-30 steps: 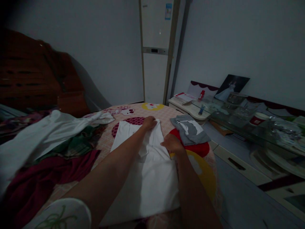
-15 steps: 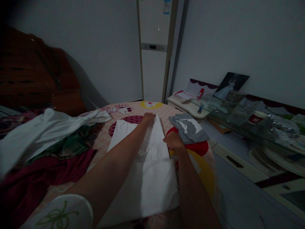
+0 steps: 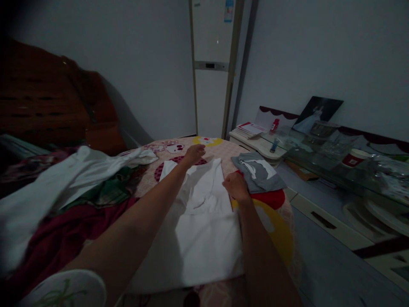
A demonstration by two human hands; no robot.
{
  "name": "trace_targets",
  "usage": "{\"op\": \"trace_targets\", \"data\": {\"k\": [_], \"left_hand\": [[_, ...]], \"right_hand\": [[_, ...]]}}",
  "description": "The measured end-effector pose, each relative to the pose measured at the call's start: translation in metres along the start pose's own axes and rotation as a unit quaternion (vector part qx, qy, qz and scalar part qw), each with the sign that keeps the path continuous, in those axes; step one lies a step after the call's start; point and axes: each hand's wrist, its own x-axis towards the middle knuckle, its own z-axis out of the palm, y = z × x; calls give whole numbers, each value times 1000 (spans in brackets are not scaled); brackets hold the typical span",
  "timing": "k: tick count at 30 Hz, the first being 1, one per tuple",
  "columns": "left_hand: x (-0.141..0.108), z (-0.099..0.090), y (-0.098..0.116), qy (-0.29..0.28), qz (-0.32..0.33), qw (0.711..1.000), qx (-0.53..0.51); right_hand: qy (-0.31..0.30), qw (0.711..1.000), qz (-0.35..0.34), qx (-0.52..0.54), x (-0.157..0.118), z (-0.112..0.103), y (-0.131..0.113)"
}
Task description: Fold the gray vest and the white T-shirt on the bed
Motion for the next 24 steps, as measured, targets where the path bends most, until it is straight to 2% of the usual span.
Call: {"op": "trace_targets", "data": {"k": [3, 5, 8, 11, 15, 20, 24], "left_hand": [[-29, -32, -19, 20, 10, 999, 41], [-54, -43, -32, 1, 12, 997, 82], [-88, -42, -48, -27, 20, 993, 113], [-107, -30, -59, -33, 34, 998, 48], [-110, -25, -68, -50, 65, 997, 12], [-102, -36, -77, -54, 56, 996, 39], [-100, -45, -81, -84, 82, 990, 77]], "right_hand": [[40, 993, -89, 71, 0, 3, -13], [62, 982, -160, 85, 2, 14, -16], [79, 973, -211, 53, 8, 41, -11], [41, 974, -220, 38, 14, 66, 2], [23, 972, -229, 52, 19, 80, 16], [-1, 970, -240, 40, 22, 82, 24], [-13, 969, -248, -10, 21, 86, 23]]}}
